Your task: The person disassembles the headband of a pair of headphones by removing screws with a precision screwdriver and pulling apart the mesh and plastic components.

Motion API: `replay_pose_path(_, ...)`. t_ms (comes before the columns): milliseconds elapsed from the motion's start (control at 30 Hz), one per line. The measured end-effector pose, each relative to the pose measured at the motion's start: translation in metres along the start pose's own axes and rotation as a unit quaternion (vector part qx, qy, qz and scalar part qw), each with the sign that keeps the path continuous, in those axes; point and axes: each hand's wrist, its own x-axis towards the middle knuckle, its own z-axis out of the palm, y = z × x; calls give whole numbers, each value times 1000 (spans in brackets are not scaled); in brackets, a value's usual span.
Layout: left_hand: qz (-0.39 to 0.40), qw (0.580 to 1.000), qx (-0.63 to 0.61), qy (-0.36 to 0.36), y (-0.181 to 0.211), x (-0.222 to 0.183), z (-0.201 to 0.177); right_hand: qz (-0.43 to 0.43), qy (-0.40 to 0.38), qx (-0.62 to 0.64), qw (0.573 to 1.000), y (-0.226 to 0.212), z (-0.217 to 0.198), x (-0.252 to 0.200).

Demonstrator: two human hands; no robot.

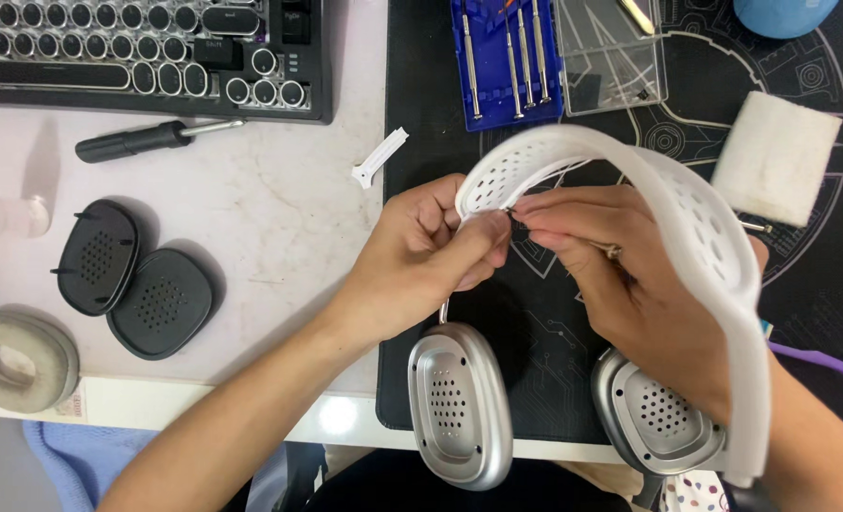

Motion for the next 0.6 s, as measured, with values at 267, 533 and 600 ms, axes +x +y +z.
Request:
replay_pose_path(267, -4, 1000, 21, -6, 5, -2, -1, 43, 57, 23, 997, -10, -17, 5)
replay_pose_path(533, 14, 999, 47, 13, 20, -8, -4, 208, 72, 61, 974, -15, -15, 0)
replay_pose_path(600, -21, 995, 99, 13, 27, -10, -3, 156, 77, 16, 985, -13, -15, -4)
